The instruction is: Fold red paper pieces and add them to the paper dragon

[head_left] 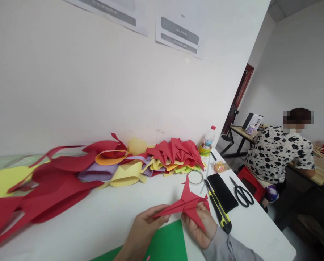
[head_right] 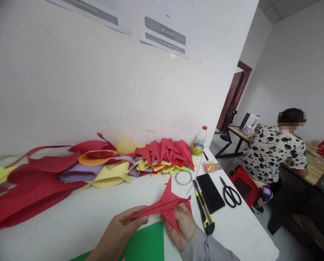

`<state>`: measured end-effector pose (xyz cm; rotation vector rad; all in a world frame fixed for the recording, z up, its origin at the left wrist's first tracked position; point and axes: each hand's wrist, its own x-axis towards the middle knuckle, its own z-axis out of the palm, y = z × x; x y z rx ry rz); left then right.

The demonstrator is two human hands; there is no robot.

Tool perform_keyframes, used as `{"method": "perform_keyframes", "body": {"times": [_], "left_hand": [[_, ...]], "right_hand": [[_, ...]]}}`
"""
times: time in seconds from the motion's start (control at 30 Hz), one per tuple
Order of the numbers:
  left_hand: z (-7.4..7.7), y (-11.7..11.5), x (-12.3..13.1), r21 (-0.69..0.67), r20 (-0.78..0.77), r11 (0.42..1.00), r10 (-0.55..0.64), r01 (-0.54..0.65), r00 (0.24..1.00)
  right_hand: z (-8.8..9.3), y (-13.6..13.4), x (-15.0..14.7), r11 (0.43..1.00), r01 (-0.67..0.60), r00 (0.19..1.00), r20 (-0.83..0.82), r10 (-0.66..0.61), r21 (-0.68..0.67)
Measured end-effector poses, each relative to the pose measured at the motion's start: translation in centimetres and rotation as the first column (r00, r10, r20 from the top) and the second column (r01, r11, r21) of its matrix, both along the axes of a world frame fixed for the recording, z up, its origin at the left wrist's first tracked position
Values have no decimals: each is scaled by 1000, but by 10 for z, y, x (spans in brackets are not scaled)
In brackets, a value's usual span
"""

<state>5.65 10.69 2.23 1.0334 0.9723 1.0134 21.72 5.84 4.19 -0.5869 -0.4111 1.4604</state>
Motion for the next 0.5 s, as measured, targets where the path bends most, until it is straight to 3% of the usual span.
{"method": "perform_keyframes", "body": {"times": [0.3,0.5], "left_hand": [[11,-8,0,1,6,998,-62,62,998],[14,-7,-1,1,-7,1000,-28,28,1000]], "right_hand": [[2,-3,3,999,-51,999,4,51,-15],[3,0,1,999,-30,997,68,29,13]]}}
